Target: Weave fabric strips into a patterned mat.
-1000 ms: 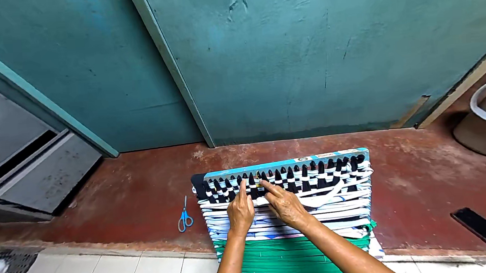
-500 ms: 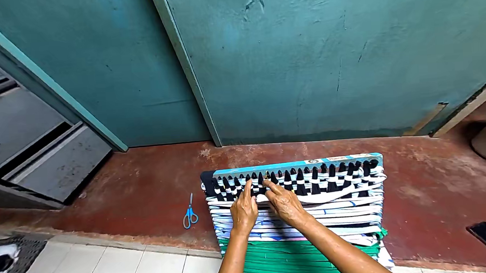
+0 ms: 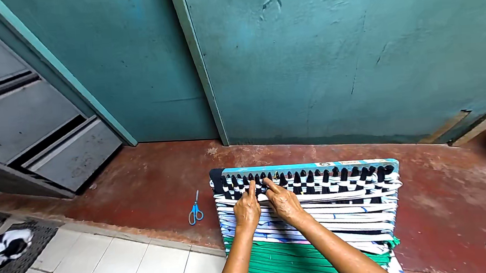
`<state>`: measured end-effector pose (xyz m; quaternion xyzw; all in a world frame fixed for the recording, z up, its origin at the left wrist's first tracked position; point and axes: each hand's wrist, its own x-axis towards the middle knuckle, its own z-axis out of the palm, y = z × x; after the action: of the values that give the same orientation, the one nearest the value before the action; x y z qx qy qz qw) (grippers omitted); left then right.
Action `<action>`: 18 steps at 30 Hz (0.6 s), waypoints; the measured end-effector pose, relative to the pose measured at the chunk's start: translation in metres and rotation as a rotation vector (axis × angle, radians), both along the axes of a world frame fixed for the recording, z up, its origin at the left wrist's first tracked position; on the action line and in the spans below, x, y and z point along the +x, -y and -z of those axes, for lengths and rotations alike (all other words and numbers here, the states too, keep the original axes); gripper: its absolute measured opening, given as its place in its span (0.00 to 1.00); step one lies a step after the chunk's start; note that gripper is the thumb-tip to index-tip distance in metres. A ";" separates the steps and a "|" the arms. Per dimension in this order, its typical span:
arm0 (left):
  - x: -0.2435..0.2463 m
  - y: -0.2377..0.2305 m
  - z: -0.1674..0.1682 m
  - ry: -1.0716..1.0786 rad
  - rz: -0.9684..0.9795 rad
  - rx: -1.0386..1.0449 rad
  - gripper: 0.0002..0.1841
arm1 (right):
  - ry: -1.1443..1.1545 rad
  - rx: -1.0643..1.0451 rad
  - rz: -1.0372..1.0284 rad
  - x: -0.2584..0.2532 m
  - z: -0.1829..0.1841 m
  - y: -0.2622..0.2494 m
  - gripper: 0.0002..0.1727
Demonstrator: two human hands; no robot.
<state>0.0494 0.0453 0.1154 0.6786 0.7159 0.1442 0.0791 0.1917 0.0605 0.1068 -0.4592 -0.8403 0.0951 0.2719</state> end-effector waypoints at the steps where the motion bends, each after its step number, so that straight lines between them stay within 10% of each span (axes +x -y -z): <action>1: -0.003 0.002 0.004 0.044 0.020 0.058 0.29 | -0.005 0.006 -0.003 0.000 0.000 0.001 0.08; 6: -0.020 0.004 0.023 0.171 0.027 0.467 0.28 | -0.092 0.131 -0.052 -0.006 0.002 0.005 0.04; 11: -0.029 -0.001 -0.002 0.127 -0.025 0.135 0.29 | -0.010 0.014 -0.090 -0.018 0.000 0.000 0.09; 18: -0.036 0.006 0.009 0.127 0.015 0.171 0.29 | 0.030 0.016 -0.101 -0.019 0.000 -0.005 0.09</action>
<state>0.0132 0.0394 0.1060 0.6779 0.6893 0.2467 0.0672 0.1722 0.0660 0.1071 -0.4155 -0.8671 0.0952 0.2577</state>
